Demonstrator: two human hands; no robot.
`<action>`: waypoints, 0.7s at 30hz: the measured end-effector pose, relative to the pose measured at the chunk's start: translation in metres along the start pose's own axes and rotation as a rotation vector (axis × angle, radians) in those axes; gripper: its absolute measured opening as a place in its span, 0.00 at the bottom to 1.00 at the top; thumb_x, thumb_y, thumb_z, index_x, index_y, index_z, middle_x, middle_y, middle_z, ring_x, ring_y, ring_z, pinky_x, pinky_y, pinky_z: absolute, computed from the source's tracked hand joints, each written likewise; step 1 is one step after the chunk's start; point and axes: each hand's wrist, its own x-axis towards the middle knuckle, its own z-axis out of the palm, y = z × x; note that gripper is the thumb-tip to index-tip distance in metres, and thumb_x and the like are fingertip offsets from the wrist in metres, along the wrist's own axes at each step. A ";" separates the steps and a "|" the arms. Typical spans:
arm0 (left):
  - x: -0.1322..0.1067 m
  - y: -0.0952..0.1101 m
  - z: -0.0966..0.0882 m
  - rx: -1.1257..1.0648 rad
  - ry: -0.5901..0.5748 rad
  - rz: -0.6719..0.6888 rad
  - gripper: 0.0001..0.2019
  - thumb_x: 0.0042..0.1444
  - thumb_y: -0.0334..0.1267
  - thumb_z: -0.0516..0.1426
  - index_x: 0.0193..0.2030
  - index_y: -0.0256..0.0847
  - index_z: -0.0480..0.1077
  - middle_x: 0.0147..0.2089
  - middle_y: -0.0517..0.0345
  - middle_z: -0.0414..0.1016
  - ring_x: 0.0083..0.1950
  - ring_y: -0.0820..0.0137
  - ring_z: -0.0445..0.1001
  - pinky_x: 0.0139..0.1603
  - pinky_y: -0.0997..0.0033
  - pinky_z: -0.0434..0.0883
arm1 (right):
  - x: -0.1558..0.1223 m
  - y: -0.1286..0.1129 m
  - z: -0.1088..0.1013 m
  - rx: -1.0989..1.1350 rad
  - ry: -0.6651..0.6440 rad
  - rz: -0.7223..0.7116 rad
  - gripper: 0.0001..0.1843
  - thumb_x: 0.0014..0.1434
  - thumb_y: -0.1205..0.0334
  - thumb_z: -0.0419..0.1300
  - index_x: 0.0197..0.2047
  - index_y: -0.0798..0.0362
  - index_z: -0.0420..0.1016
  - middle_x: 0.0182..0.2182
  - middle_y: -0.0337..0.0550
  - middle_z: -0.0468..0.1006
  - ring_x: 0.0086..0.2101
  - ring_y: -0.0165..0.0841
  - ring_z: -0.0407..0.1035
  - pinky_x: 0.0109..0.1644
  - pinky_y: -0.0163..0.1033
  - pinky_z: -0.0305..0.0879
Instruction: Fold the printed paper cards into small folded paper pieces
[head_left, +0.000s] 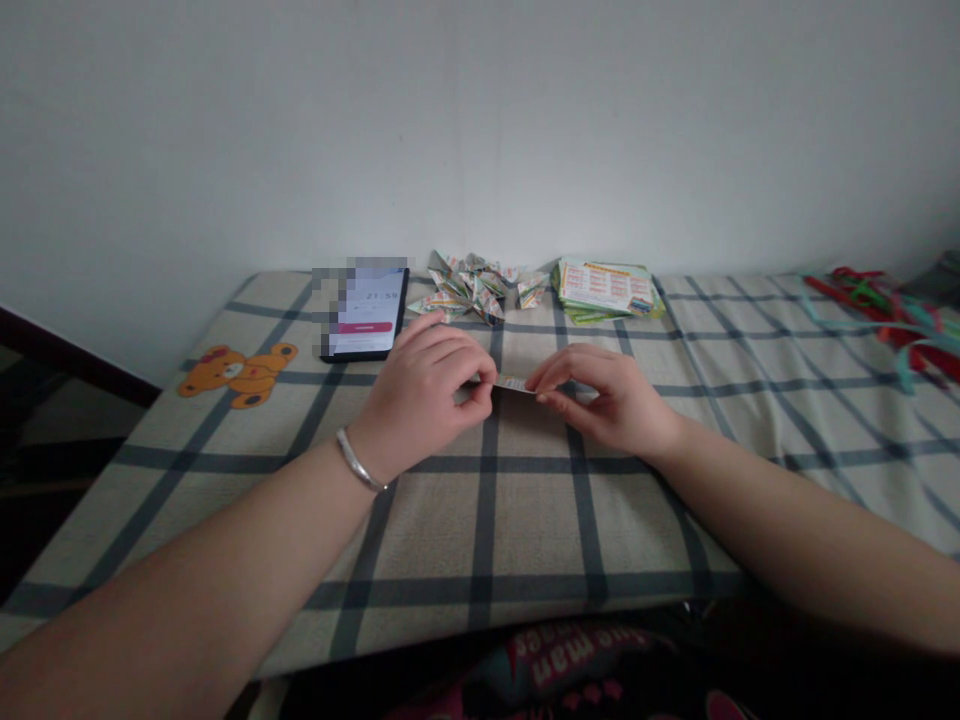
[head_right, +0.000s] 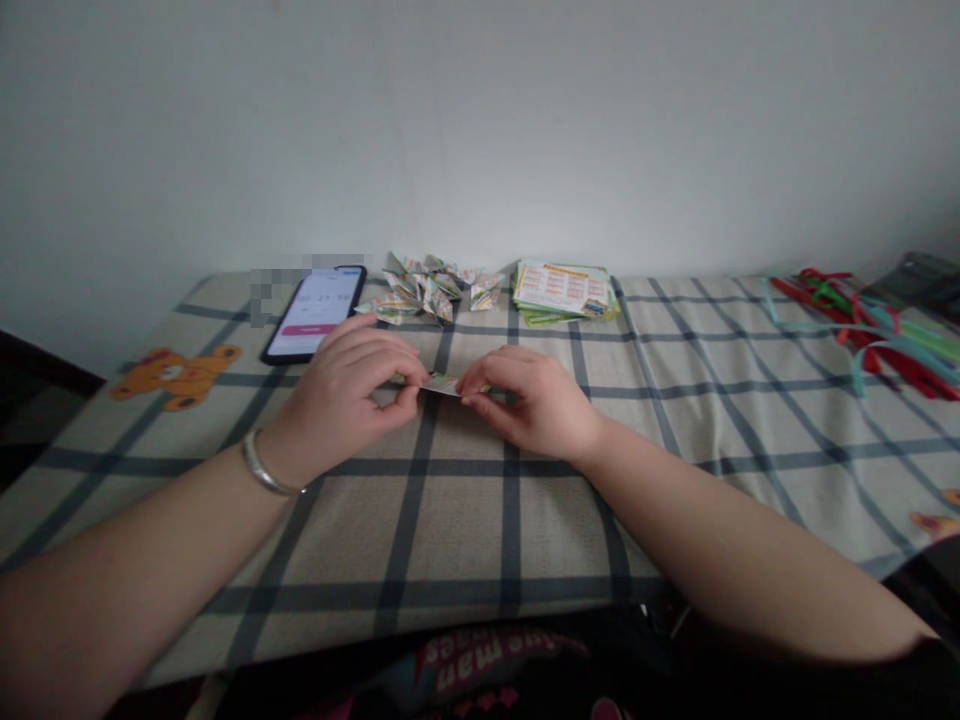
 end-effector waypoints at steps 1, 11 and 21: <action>0.000 -0.001 0.000 -0.004 0.009 -0.002 0.05 0.53 0.28 0.54 0.31 0.41 0.69 0.34 0.61 0.77 0.43 0.67 0.75 0.62 0.55 0.62 | 0.000 0.001 -0.001 0.003 0.007 0.005 0.03 0.61 0.69 0.59 0.37 0.52 0.72 0.37 0.43 0.80 0.40 0.32 0.73 0.45 0.40 0.69; 0.000 -0.010 -0.001 -0.021 0.036 0.005 0.05 0.54 0.27 0.54 0.30 0.39 0.68 0.34 0.59 0.77 0.39 0.67 0.74 0.56 0.58 0.67 | -0.001 0.005 -0.002 -0.001 0.085 0.050 0.02 0.60 0.68 0.59 0.36 0.52 0.72 0.35 0.44 0.80 0.36 0.32 0.73 0.41 0.38 0.68; -0.002 -0.023 -0.006 -0.042 0.051 -0.054 0.05 0.54 0.28 0.54 0.33 0.39 0.70 0.34 0.57 0.76 0.42 0.65 0.74 0.51 0.60 0.69 | -0.003 0.004 -0.002 -0.055 0.143 0.101 0.02 0.61 0.68 0.58 0.36 0.52 0.71 0.34 0.43 0.79 0.35 0.32 0.74 0.39 0.38 0.69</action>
